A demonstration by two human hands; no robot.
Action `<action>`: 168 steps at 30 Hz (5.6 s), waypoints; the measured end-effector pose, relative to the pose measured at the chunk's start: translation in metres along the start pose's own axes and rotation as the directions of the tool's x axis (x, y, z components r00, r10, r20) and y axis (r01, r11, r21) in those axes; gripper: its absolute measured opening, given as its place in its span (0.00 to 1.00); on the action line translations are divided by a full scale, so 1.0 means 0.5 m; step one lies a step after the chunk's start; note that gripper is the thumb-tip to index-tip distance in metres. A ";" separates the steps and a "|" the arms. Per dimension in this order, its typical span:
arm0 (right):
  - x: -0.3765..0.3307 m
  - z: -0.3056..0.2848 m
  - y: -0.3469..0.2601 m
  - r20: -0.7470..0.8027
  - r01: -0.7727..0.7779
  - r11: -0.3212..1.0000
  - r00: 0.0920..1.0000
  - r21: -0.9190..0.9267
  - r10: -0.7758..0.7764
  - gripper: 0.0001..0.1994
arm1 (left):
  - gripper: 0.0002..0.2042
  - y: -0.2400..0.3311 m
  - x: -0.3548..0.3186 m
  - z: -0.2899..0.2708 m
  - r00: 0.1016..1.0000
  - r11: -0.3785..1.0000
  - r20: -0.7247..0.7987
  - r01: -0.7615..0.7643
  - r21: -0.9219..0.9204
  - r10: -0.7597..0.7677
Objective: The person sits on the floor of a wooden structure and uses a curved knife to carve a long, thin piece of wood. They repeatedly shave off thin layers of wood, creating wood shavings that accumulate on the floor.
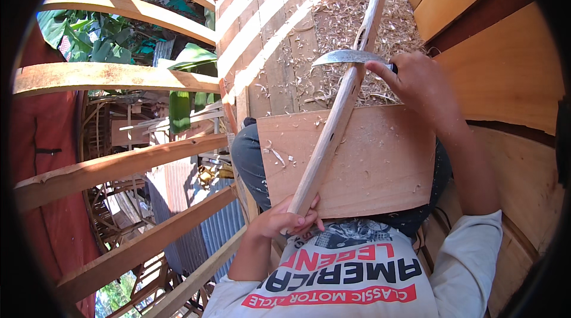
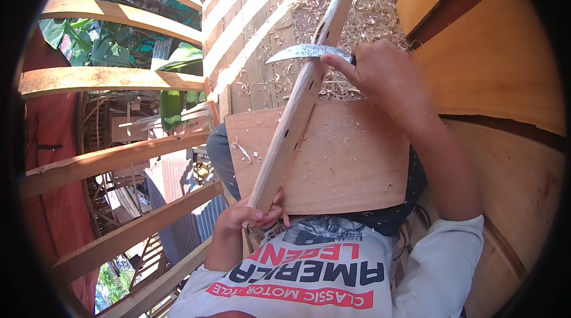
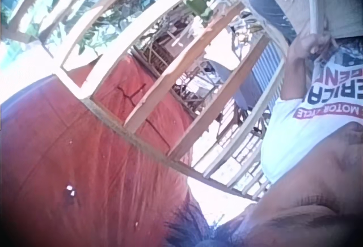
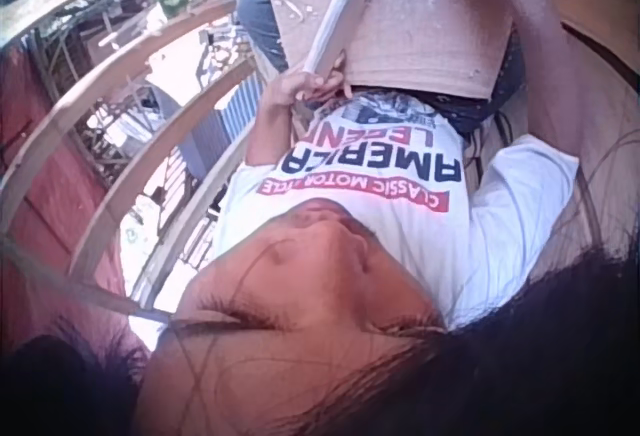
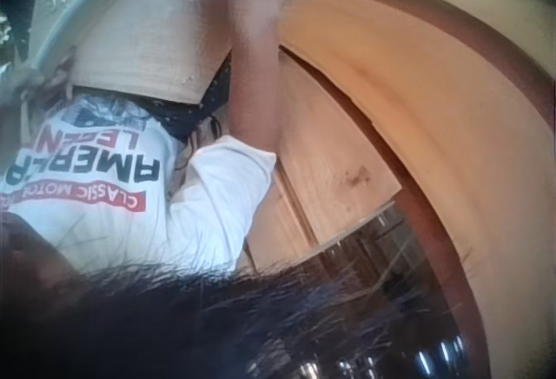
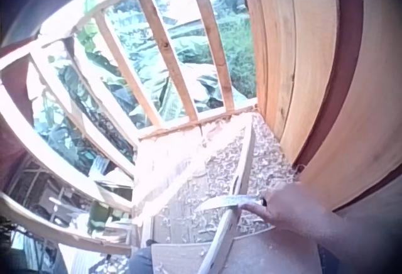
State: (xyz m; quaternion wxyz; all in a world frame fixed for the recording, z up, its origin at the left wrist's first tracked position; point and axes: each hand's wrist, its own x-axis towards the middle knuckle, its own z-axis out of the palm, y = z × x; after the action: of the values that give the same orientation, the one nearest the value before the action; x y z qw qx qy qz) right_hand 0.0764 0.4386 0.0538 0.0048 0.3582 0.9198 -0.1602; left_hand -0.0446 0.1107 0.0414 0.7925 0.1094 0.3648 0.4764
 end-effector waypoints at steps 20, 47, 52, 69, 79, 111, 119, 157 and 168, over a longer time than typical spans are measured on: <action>-0.201 0.070 -0.071 -0.001 -0.052 0.746 0.998 0.664 0.070 0.24 | 0.34 0.016 0.012 0.016 0.999 0.999 -0.035 0.031 0.019 -0.030; -0.220 0.096 -0.130 0.061 0.118 0.985 0.990 0.123 -0.126 0.34 | 0.27 0.009 0.023 0.034 0.987 0.999 -0.150 0.052 -0.012 -0.054; -0.204 0.096 -0.127 0.050 0.100 0.990 0.993 0.095 -0.105 0.35 | 0.27 0.015 0.022 0.037 0.984 0.997 -0.159 0.074 -0.011 -0.075; -0.254 0.077 -0.137 0.181 0.049 0.974 0.979 0.219 -0.090 0.32 | 0.24 -0.041 -0.014 0.068 0.980 0.944 -0.151 0.072 -0.323 -0.127; -0.225 0.096 -0.110 0.094 0.055 0.996 0.994 0.071 -0.062 0.34 | 0.24 -0.048 -0.018 0.081 0.970 0.961 -0.145 0.160 -0.227 -0.196; -0.275 0.078 -0.088 0.038 0.040 0.968 0.998 0.250 -0.051 0.34 | 0.28 -0.005 -0.028 0.119 0.917 0.842 -0.378 0.299 0.449 -0.124; -0.201 0.060 -0.024 -0.038 -0.226 0.962 0.972 0.155 0.234 0.36 | 0.24 -0.006 -0.032 0.121 0.926 0.874 -0.336 0.304 0.380 -0.176; -0.294 0.085 -0.072 -0.129 0.056 0.970 0.991 0.236 -0.026 0.28 | 0.28 0.051 0.005 0.095 0.939 0.637 -0.341 0.232 0.735 0.052; -0.252 0.081 -0.004 -0.220 -0.216 0.957 0.941 0.195 0.257 0.29 | 0.27 0.054 0.005 0.106 0.931 0.607 -0.358 0.248 0.755 0.066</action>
State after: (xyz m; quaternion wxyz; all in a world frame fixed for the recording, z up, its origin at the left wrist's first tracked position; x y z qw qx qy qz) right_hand 0.1643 0.3425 0.0318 -0.1186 0.4823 0.8468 -0.1903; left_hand -0.0257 0.1360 0.0921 0.6077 0.3415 0.6770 0.2363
